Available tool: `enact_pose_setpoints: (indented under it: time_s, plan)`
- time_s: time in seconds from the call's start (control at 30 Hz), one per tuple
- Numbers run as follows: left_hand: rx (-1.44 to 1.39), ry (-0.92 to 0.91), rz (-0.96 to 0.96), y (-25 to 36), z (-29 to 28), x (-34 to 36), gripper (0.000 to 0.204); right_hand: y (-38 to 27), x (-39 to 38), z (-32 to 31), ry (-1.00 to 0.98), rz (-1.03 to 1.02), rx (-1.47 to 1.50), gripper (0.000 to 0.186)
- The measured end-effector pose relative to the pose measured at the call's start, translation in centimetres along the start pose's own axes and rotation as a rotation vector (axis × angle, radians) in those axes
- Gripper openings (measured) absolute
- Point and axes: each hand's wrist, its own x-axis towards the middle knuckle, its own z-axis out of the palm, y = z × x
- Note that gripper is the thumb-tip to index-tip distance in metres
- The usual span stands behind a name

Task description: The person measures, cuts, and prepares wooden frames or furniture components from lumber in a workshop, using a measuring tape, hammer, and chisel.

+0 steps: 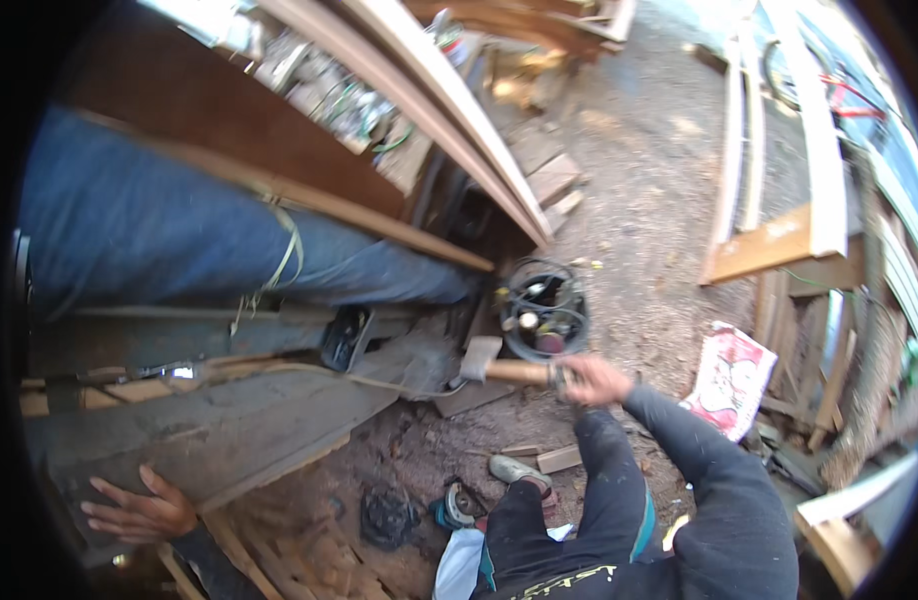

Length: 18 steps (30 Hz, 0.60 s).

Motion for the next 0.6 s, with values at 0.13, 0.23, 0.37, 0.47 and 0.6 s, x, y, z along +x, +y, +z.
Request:
enact_pose_setpoints:
  time_s: [0.13, 0.23, 0.37, 0.47, 0.6]
  plan:
    - [0.017, 0.004, -0.026, 0.0, 0.6, 1.3, 0.069, -9.1, -15.6, 3.9, -0.114, 0.332, 0.121, 0.067]
    - [0.017, -0.178, -0.189, 2.4, -1.6, -0.2, 0.079, -8.6, -22.1, 4.3, -0.032, 0.541, 0.257, 0.059]
    - [0.068, -0.235, -0.166, 2.7, -3.8, 0.1, 0.076, -7.6, -28.1, 2.1, 0.162, 0.653, 0.362, 0.054]
    - [0.152, -0.274, -0.122, 2.2, -5.3, 1.9, 0.075, -11.1, -33.5, -4.3, 0.338, 0.621, 0.392, 0.054]
    - [0.169, -0.395, -0.179, 2.9, -6.4, 2.8, 0.075, -11.8, -38.1, -12.3, 0.598, 0.489, 0.196, 0.056]
